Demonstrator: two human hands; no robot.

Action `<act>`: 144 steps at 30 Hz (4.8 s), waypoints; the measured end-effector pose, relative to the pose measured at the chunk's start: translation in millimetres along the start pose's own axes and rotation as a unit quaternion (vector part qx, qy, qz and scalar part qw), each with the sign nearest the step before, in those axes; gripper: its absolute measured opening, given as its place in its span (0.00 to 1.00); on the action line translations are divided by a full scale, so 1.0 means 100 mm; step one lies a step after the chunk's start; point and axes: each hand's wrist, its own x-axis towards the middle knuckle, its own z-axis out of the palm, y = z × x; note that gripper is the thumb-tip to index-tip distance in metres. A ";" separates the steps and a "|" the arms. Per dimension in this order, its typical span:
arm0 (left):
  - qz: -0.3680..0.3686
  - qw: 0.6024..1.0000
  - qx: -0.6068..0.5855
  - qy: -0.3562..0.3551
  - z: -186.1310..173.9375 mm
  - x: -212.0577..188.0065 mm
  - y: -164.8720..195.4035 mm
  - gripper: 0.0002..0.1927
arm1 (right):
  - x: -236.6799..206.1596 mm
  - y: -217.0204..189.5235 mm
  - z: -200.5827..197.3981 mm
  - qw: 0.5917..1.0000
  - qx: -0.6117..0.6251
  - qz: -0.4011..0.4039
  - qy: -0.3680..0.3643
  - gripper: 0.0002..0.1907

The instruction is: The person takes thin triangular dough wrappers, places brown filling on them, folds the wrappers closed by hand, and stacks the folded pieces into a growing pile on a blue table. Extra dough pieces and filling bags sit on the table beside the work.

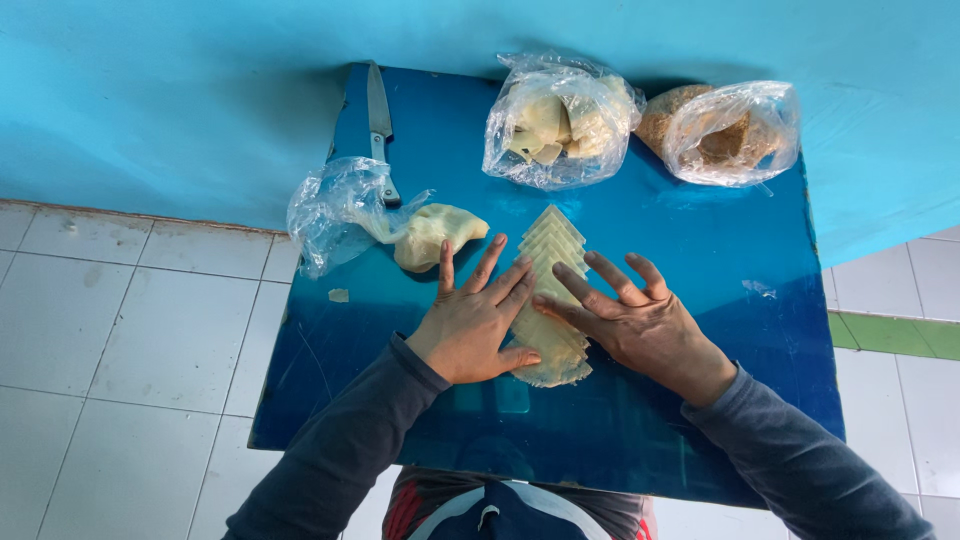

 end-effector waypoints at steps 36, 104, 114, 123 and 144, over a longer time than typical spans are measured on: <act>-0.031 0.999 -0.018 -0.030 -0.39 0.33 0.06 0.29 | 0.41 0.23 0.47 0.881 0.448 0.149 0.009 0.27; -0.036 0.999 -0.026 0.011 -0.38 0.43 0.08 0.20 | 0.56 0.44 0.24 0.971 0.164 0.166 0.051 0.25; -0.035 0.999 -0.016 0.004 -0.36 0.43 0.07 0.19 | 0.53 0.42 0.44 0.963 0.227 0.139 0.034 0.22; -0.030 0.999 -0.012 0.014 -0.30 0.45 0.04 0.18 | 0.36 0.49 0.12 0.960 0.236 0.146 0.040 0.18; 0.017 0.989 0.056 0.138 -0.24 0.44 -0.01 0.12 | -0.10 1.30 0.38 0.833 0.263 0.455 0.175 0.13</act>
